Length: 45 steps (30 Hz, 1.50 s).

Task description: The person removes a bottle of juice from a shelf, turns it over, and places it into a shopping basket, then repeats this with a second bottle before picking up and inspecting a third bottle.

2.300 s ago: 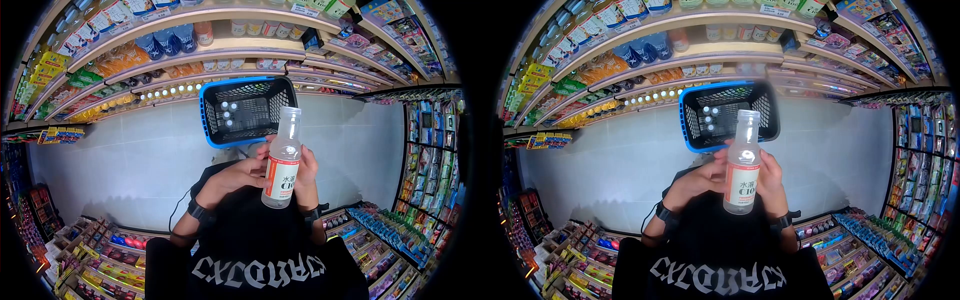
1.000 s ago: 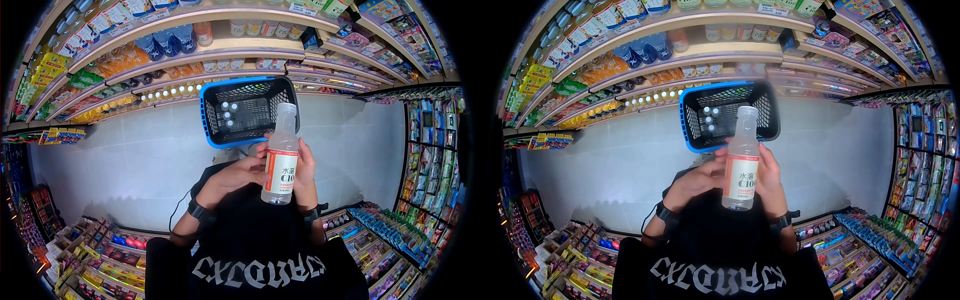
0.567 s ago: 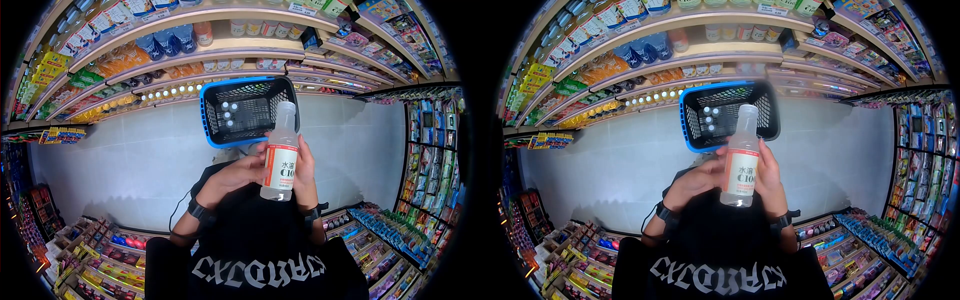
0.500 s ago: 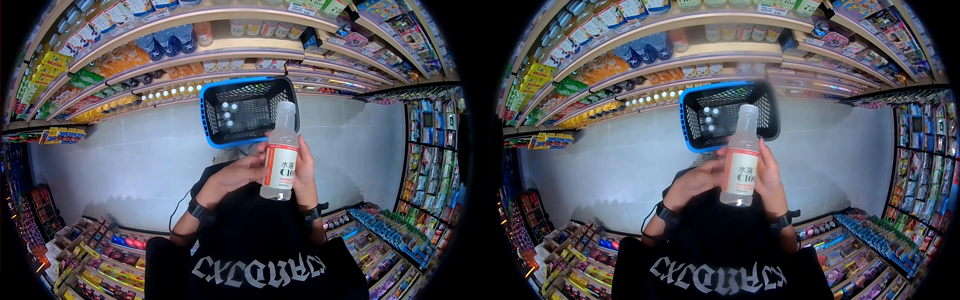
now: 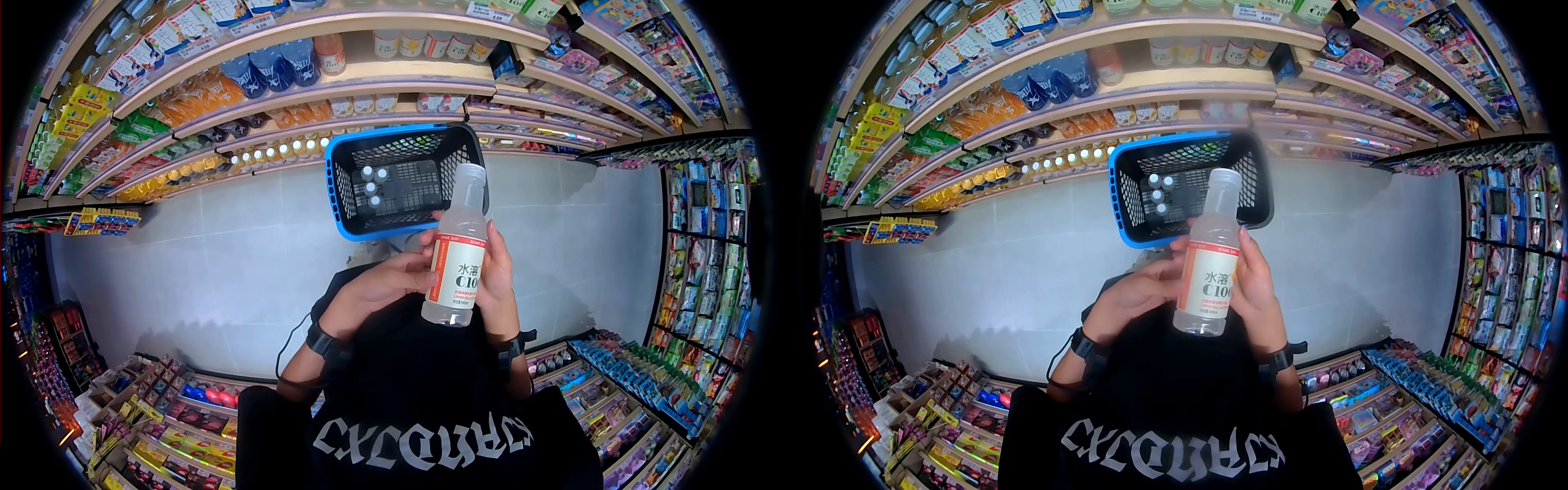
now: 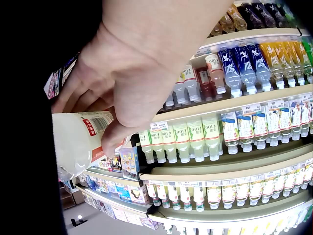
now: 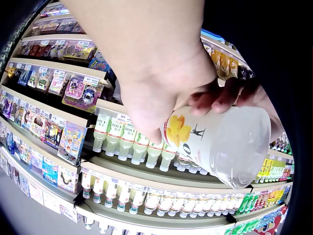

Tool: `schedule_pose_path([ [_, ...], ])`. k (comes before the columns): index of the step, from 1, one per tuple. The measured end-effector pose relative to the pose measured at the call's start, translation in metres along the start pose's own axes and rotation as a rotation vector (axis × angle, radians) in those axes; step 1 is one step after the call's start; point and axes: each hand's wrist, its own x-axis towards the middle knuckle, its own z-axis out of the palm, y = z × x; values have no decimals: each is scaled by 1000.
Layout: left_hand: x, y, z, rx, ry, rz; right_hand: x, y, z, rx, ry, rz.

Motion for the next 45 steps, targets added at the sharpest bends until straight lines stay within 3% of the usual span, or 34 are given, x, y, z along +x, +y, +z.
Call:
schedule_pose_path([
  [4, 1, -1, 1, 55, 9, 23, 1, 0, -8, 60, -96, -8],
  [13, 5, 0, 4, 146, 175, -10, -6, -5, -8, -353, 154, 37],
  [22, 3, -4, 8, 124, 197, -1, -11, -7, -4, -199, 71, 46],
  [31, 0, -1, 12, 127, 160, -3, -12, -8, -7, -275, -32, 1],
  [45, -2, -2, 5, 141, 184, 37, -7, -5, -4, -279, 19, 27],
])
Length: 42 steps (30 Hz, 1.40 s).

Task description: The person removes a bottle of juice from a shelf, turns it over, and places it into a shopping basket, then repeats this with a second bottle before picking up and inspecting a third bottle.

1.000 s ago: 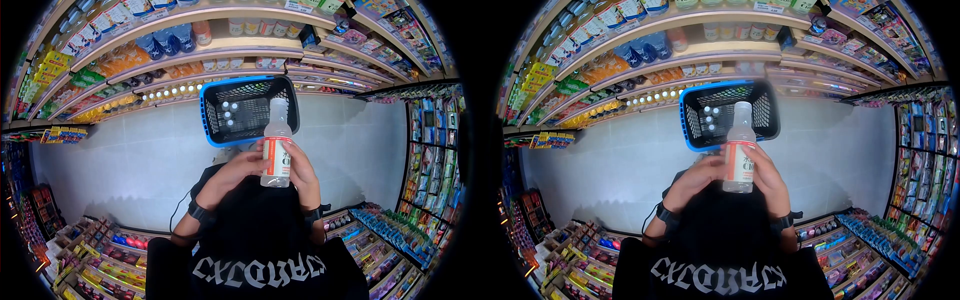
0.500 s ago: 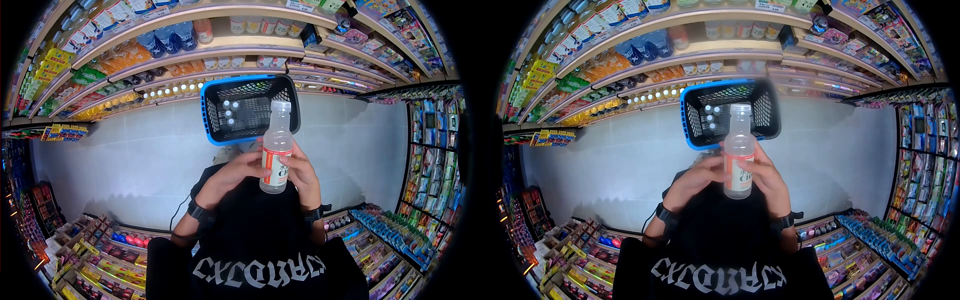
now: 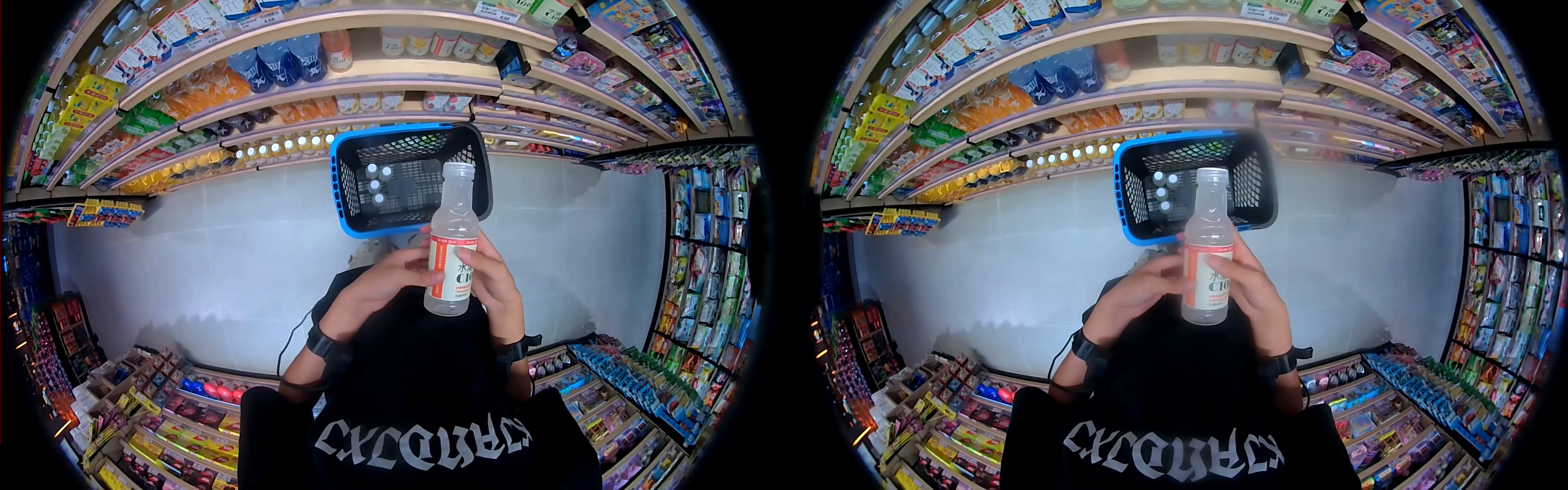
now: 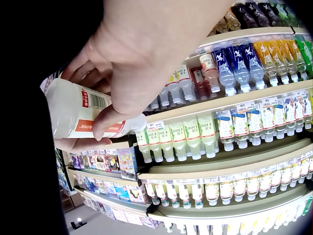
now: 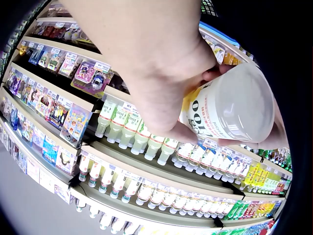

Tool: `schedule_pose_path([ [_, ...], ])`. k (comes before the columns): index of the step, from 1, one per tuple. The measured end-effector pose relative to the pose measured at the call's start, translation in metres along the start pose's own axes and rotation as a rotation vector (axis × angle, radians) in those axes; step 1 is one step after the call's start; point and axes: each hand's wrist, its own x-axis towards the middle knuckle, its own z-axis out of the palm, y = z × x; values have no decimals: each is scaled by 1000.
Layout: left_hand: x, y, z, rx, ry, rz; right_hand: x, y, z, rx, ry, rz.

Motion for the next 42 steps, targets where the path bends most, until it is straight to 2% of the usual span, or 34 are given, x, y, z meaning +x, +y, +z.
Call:
schedule_pose_path([
  [8, -1, 1, -1, -87, 2, -69, -1, 0, 4, 24, 37, 20],
  [23, 10, -2, 9, -172, -36, -59, -5, -18, -1, -66, 19, 10],
  [32, 32, -7, 21, -147, -17, -1, -2, -40, -20, -79, -3, 58],
  [35, 35, -2, 32, -182, 62, 6, 8, -49, -29, -63, -49, 96],
  [42, 56, -2, 41, -174, 113, 87, 22, -74, -46, -22, -111, 178],
])
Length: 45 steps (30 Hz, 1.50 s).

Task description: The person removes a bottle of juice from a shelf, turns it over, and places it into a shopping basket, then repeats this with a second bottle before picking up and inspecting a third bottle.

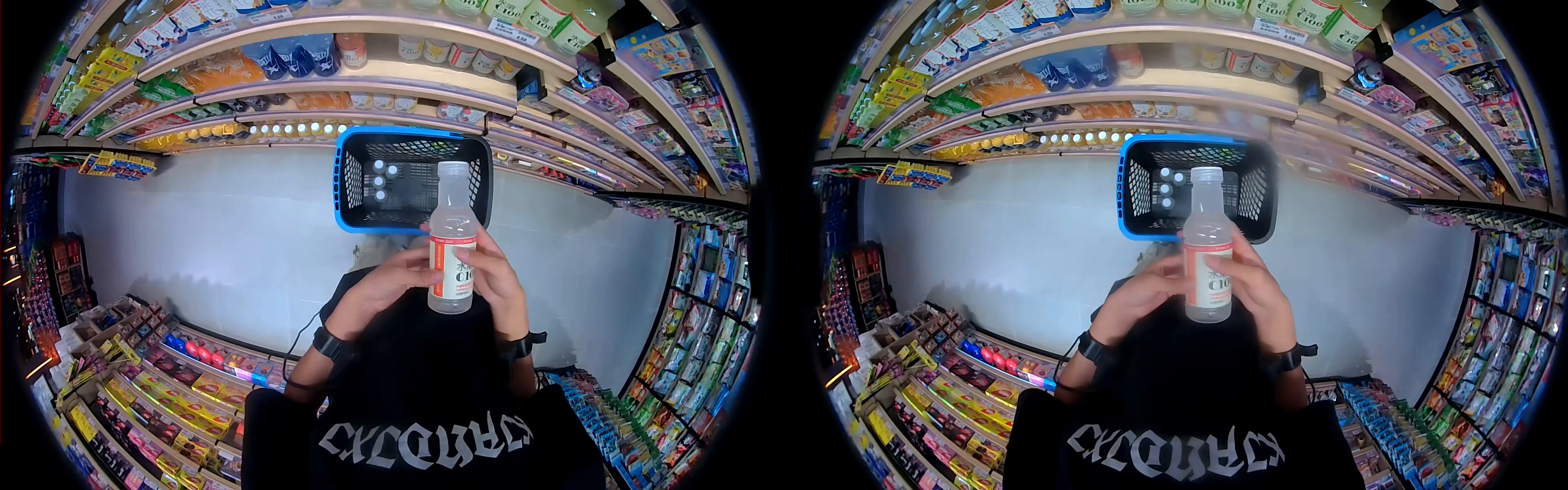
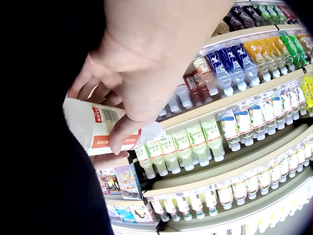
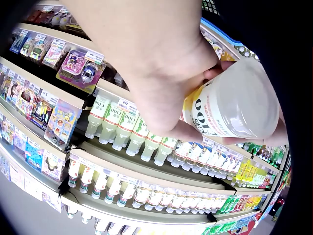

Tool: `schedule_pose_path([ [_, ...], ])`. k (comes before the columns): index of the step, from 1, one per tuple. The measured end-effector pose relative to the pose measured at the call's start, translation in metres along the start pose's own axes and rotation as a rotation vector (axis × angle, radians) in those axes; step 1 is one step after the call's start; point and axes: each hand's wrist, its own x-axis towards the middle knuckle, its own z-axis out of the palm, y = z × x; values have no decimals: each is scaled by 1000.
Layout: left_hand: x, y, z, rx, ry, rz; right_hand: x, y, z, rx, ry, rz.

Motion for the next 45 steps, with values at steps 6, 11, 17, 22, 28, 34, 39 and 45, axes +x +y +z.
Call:
schedule_pose_path([
  [6, 14, -1, 18, 2, 90, 65, 10, -23, -21, 0, -82, 84],
  [11, 27, -5, 29, -35, 157, 91, 19, -37, -38, -34, -122, 155],
  [17, 43, -16, 33, -56, 172, 161, 28, -52, -53, -122, -216, 167],
  [22, 48, -18, 38, -94, 201, 193, 36, -62, -55, -192, -239, 210],
  [28, 54, -18, 42, -119, 203, 251, 43, -69, -63, -182, -317, 238],
  [34, 65, -18, 37, -82, 211, 219, 45, -73, -69, -177, -339, 191],
  [39, 68, -10, 30, -30, 186, 227, 50, -75, -69, -199, -301, 155],
  [45, 73, -5, 32, 25, 262, 261, 53, -80, -71, -280, -204, 132],
])
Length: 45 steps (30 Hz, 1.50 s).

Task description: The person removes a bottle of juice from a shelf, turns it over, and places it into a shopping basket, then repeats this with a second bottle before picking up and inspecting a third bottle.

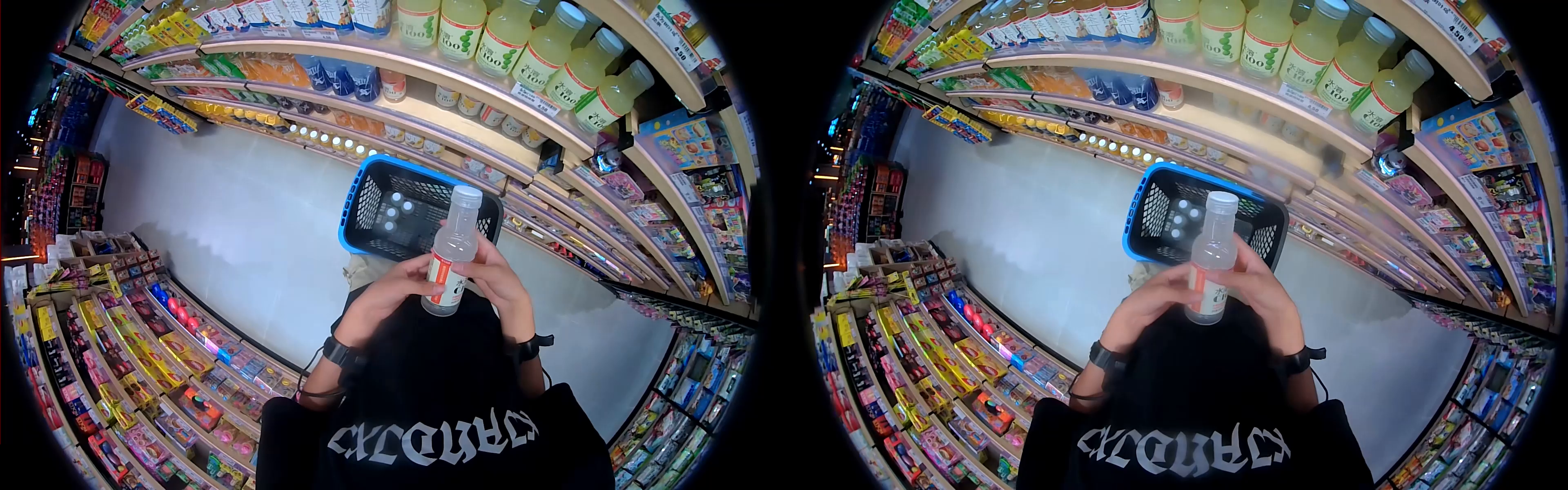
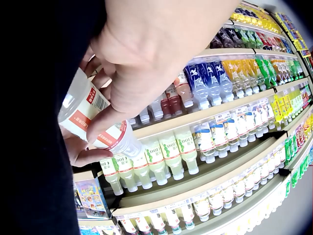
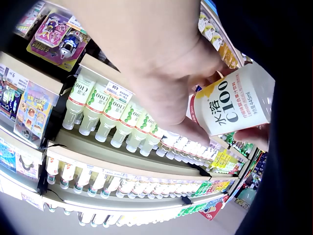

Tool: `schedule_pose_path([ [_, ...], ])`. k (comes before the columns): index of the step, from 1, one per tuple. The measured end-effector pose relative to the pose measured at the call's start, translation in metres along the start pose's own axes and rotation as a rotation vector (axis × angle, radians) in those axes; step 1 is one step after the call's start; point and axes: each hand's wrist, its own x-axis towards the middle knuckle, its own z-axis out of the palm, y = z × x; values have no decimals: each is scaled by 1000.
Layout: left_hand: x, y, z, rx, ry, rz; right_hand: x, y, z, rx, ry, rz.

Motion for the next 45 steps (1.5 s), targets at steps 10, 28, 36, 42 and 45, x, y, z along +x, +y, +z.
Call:
schedule_pose_path([
  [10, -7, 0, 2, -366, -203, -125, -10, 10, -2, 210, -170, -104],
  [28, -5, -26, 8, -24, -42, -188, -31, 41, -17, 101, 88, -4],
  [36, 4, -16, 16, -201, -206, -186, -38, 34, -14, 247, 85, -4],
  [42, 0, -15, 13, -167, -178, -155, -32, 37, -13, 303, 61, 0],
  [45, -2, -14, 13, -144, -148, -146, -27, 33, -9, 291, 71, 0],
])
